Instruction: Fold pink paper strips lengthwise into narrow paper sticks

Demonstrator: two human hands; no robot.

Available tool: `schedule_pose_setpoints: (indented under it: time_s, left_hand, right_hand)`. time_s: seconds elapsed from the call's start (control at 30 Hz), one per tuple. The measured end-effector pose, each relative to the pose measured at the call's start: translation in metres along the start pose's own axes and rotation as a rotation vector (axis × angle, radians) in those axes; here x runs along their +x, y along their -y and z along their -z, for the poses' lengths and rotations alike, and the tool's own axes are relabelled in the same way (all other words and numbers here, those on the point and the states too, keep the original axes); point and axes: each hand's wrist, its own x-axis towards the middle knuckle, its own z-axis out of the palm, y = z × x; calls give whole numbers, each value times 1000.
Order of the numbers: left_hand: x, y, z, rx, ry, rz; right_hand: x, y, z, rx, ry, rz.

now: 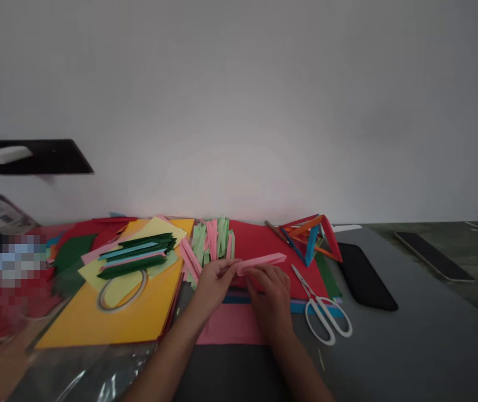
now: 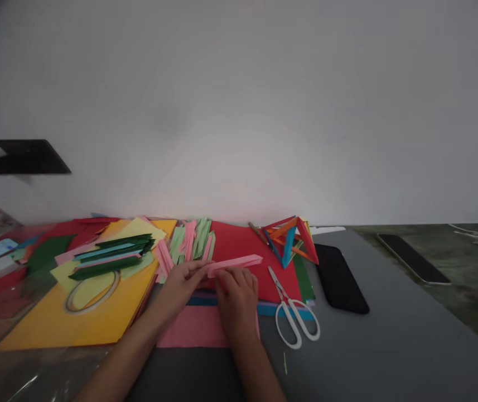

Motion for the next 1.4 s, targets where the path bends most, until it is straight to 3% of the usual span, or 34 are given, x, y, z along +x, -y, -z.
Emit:
schedule_pose_setpoints:
  time_s: [0.3,0.43,0.67,0.8,1.13,1.4]
  left_hand:
    - [-1,1,0,-4,0,8]
    - [-1,0,0,39,-4,-11]
    - [-3,-6,-4,108,-3,-49]
    - [-3,-5,-5,94,29,-64]
    - [-5,-9,-10,110,-11,-19]
    - [-3,-5,-8,113,35,-78]
  right_hand:
    - [-2,1,-1,-160,-29,119]
    - [-2,1,-3,-113,-48,42]
    - [0,-7,-8,213,-82,-245]
    - [1,-9,-8,293,-75,-335]
    - [3,-10,-7,338,-78,-381]
    - [2,-8,-5,324,-105,-373]
